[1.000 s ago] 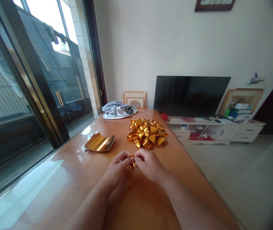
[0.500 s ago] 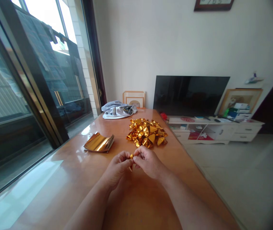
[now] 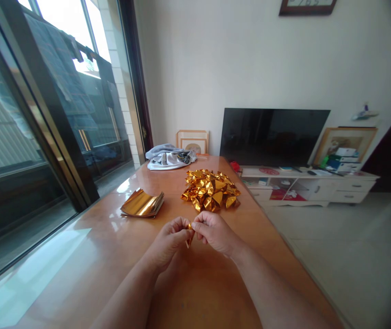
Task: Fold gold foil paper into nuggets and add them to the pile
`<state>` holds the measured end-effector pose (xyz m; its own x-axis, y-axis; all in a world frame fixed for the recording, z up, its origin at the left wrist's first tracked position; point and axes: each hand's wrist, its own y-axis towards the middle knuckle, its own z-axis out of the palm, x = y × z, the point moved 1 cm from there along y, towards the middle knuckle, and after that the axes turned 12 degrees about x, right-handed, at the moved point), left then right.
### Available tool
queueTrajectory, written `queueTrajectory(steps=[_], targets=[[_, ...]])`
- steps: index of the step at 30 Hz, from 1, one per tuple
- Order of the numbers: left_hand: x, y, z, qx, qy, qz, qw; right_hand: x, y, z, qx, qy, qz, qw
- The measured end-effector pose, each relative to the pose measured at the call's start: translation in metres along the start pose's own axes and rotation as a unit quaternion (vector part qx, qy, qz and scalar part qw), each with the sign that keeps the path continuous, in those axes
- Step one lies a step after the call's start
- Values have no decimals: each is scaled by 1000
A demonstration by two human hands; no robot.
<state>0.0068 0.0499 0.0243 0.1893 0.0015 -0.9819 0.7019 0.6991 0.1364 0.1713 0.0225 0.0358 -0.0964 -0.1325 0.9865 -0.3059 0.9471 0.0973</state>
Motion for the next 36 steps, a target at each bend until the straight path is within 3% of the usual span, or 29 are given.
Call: queueTrajectory(steps=[7,13,17,25,30,33,36], targets=[[-1,1,4,10,-23,21,999,-2,3,-3,-34,18,-15,999],[-2,0,2,-67,16,45,997,-3,4,-3,-63,53,-13,997],[1,1,4,-35,11,40,999,-3,4,1,-65,51,-32,996],[5,4,1,-54,-3,37,998,1,3,6,-62,50,-37,996],[4,4,-9,-113,-6,46,992,-11,9,-6,-177,-51,-50,982],[6,5,-15,-134,-32,55,989,-20,12,-13,-230,-117,-30,966],[7,6,-18,-136,-71,64,986,-25,12,-11,-178,-56,34,982]])
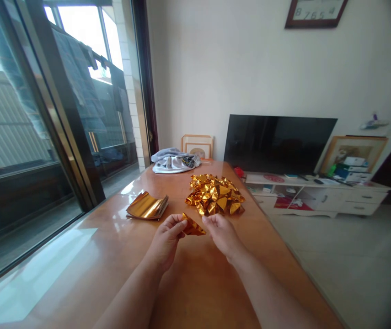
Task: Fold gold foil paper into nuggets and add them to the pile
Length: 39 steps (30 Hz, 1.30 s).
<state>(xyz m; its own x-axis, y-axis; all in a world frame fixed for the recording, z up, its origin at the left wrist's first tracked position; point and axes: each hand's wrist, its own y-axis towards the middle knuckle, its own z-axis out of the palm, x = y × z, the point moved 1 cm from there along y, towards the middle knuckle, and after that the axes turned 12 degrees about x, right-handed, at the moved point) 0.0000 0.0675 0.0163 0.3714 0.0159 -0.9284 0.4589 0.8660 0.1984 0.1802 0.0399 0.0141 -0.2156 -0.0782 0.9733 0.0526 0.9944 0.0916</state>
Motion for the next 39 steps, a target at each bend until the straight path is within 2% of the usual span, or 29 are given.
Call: queueTrajectory(steps=[3,5,9,11,14,18,21,26,31,39], targets=[[0,1,-1,2,-11,5,1000,-1,-5,6,98,104,67,987],[0,1,-2,2,2,5,1000,-1,-6,9,115,148,65,980],[1,0,0,-42,66,15,997,-7,-1,10,50,145,24,988],[1,-1,3,-58,96,21,994,-12,2,8,10,99,3,995],[2,-1,8,-51,123,27,991,-14,3,4,-32,-20,-49,998],[5,-1,8,-71,143,15,987,-8,-2,2,-62,-162,-129,976],[11,0,4,-86,152,2,985,-4,-5,4,-69,-213,-156,962],[18,5,-2,-74,139,-36,987,-7,-3,5,-69,-187,-168,965],[22,7,-5,-71,109,-43,991,-13,0,6,-28,-140,-119,983],[32,10,-8,-66,150,-62,985,-26,5,5,2,-140,-104,985]])
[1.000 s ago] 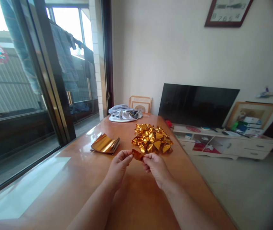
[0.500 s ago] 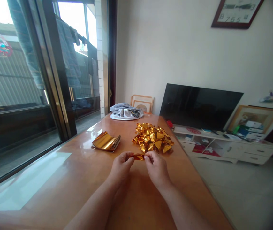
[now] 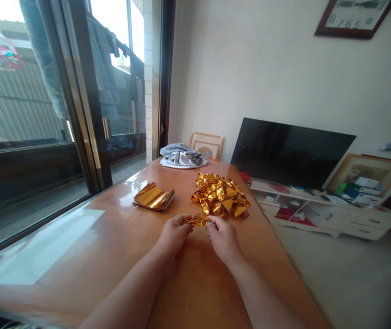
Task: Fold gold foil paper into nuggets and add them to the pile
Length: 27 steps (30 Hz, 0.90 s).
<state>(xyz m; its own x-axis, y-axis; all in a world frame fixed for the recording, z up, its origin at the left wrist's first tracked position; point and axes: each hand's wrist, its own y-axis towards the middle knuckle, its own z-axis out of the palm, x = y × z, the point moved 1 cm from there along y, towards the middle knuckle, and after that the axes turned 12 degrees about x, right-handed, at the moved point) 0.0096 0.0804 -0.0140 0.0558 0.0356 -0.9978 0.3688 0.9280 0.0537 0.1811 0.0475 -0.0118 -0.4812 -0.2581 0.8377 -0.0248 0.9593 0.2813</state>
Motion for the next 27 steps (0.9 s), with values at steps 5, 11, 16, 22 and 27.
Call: queueTrajectory(steps=[5,11,16,22,27], targets=[[6,5,-2,2,61,7,998,1,-1,0,10,-35,-12,999],[9,8,-5,12,129,30,991,8,-5,4,31,-97,-56,993],[8,7,-5,22,165,44,985,6,-5,5,33,-110,-60,992],[7,4,-5,35,185,48,981,7,-5,4,36,-112,-58,991],[9,6,-5,29,187,46,981,6,-4,4,23,-92,-33,995]])
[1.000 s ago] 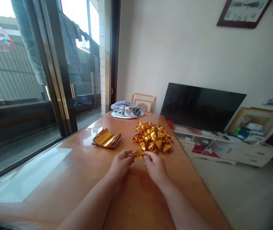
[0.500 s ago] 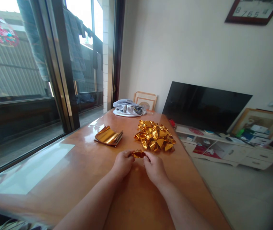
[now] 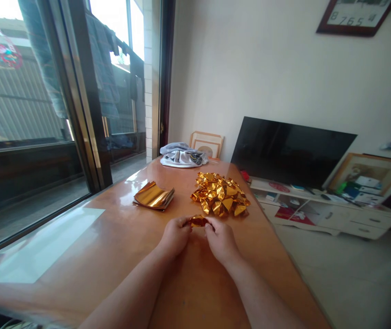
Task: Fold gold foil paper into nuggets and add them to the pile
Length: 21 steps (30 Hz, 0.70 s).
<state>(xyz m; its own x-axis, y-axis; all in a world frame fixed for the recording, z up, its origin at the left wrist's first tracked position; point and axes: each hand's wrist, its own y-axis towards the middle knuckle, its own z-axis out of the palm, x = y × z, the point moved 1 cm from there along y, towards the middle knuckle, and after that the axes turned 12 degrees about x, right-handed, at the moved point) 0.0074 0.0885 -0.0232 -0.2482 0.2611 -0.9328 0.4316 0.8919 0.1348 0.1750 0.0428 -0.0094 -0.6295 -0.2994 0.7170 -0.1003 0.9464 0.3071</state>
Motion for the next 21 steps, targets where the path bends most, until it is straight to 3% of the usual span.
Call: queueTrajectory(steps=[7,21], targets=[[6,3,0,-46,-2,-36,998,-1,0,-2,-25,-4,23,999],[-11,-5,-3,-30,-11,-21,999,-2,-1,-1,-9,-56,23,998]])
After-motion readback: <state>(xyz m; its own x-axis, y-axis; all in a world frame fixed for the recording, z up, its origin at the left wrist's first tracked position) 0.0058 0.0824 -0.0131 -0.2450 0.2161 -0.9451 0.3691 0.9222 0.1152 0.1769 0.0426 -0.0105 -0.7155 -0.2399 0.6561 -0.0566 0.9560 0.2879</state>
